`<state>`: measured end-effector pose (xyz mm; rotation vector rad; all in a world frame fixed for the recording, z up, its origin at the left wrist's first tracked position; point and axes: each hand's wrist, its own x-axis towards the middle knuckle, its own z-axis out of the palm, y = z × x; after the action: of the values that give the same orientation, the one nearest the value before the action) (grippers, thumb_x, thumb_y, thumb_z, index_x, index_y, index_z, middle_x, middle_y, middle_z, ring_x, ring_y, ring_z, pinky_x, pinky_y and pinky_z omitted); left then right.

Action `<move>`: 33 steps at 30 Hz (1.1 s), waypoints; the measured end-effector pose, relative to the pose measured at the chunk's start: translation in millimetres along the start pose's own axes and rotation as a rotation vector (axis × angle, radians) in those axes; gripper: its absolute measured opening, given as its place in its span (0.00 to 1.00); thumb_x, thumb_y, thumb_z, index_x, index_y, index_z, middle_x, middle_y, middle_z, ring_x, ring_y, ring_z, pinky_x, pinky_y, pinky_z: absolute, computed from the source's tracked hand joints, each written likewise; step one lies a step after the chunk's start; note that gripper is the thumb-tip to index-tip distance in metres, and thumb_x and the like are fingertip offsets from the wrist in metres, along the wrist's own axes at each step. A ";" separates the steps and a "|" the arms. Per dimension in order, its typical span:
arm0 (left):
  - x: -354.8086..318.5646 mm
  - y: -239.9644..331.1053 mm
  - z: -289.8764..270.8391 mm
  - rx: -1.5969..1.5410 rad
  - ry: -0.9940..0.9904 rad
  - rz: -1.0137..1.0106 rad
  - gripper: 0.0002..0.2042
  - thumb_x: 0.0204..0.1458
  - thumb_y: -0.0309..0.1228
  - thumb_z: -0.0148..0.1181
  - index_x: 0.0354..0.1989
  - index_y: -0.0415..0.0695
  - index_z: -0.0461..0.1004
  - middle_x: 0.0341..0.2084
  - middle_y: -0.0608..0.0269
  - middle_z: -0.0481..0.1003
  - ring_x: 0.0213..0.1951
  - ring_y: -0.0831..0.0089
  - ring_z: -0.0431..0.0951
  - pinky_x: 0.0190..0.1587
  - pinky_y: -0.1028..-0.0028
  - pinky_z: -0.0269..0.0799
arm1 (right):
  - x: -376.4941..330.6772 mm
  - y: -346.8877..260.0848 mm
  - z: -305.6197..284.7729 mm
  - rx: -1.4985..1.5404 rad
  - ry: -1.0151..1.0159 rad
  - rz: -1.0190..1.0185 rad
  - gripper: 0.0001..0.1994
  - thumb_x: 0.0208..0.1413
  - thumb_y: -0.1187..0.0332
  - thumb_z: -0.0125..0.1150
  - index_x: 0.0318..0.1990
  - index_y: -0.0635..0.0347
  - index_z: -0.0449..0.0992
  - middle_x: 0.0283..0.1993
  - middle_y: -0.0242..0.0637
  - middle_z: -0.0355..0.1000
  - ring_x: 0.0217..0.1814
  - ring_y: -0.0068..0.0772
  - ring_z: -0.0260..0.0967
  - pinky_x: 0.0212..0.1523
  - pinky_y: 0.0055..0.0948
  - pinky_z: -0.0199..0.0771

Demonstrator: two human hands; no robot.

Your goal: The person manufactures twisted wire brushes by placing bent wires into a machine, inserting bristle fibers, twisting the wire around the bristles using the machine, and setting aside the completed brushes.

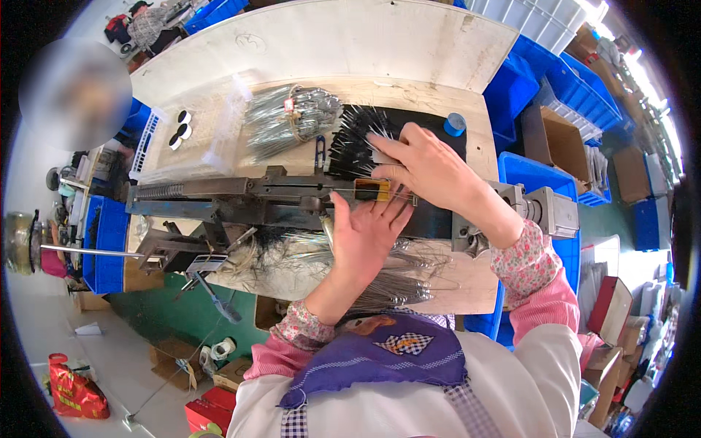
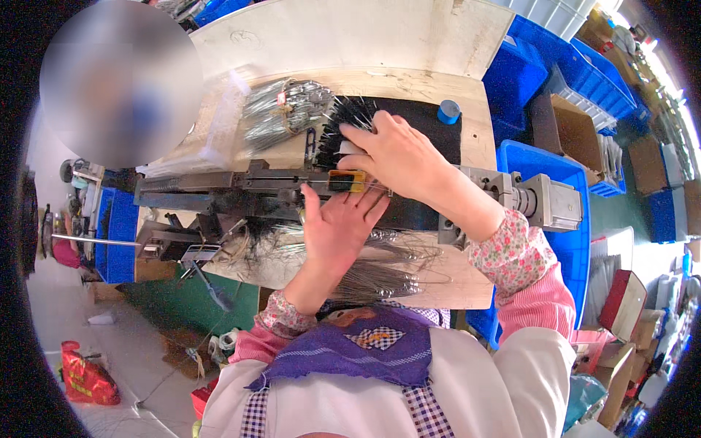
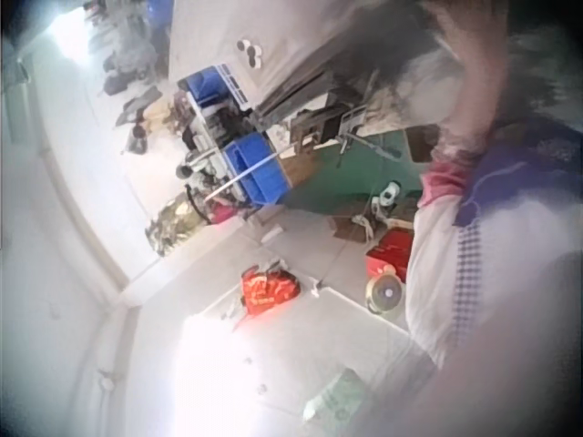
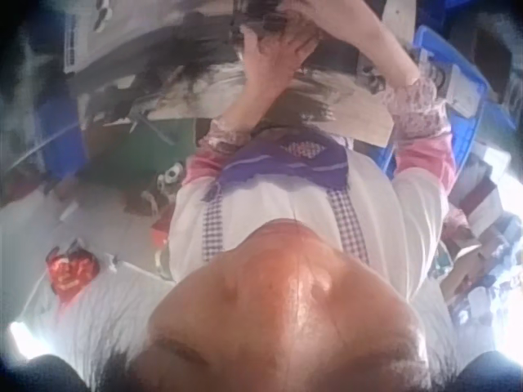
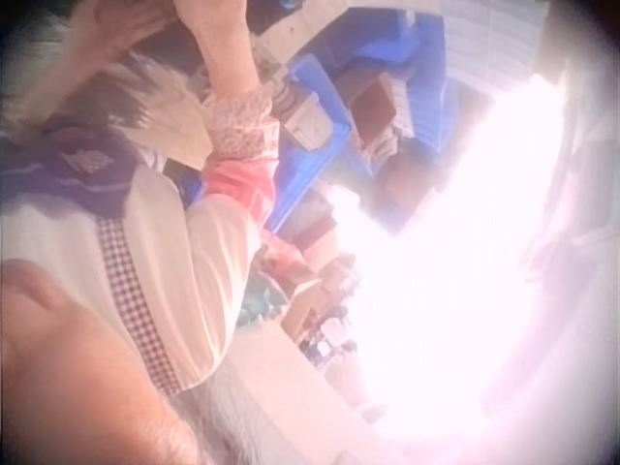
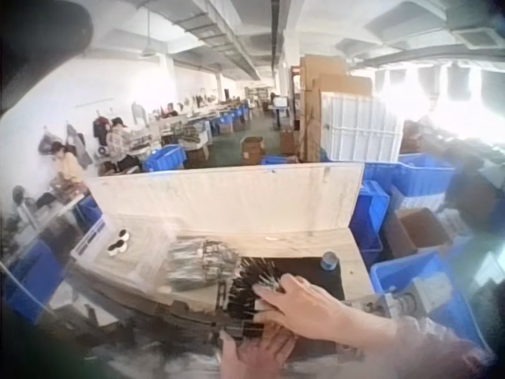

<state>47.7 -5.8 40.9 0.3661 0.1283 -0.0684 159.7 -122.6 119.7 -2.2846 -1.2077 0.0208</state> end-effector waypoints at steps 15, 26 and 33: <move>-6.0 13.2 0.8 -0.195 -0.050 -0.001 0.40 0.56 0.65 0.33 0.54 0.35 0.64 0.58 0.50 0.64 0.64 0.57 0.58 0.69 0.55 0.46 | -3.0 5.5 32.5 0.115 0.078 -0.030 0.06 0.46 0.69 0.63 0.32 0.57 0.80 0.28 0.34 0.72 0.33 0.37 0.72 0.43 0.35 0.64; -11.3 16.1 -3.2 -0.038 0.181 -0.019 0.44 0.57 0.64 0.30 0.58 0.27 0.58 0.59 0.40 0.63 0.63 0.51 0.61 0.68 0.58 0.50 | -10.6 -2.1 23.4 -0.013 0.071 -0.078 0.05 0.47 0.67 0.54 0.27 0.50 0.78 0.28 0.33 0.71 0.38 0.37 0.69 0.44 0.42 0.59; -18.9 17.0 -13.2 -0.187 0.042 0.064 0.38 0.59 0.62 0.33 0.53 0.32 0.62 0.52 0.46 0.67 0.60 0.57 0.64 0.68 0.61 0.50 | -19.8 -32.2 26.8 -0.009 0.301 -0.184 0.06 0.44 0.73 0.62 0.32 0.53 0.80 0.26 0.30 0.67 0.32 0.33 0.67 0.42 0.35 0.58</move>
<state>29.0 15.7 37.3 0.1846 0.1634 0.0148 116.5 -111.2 107.7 -2.0820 -1.2490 -0.3833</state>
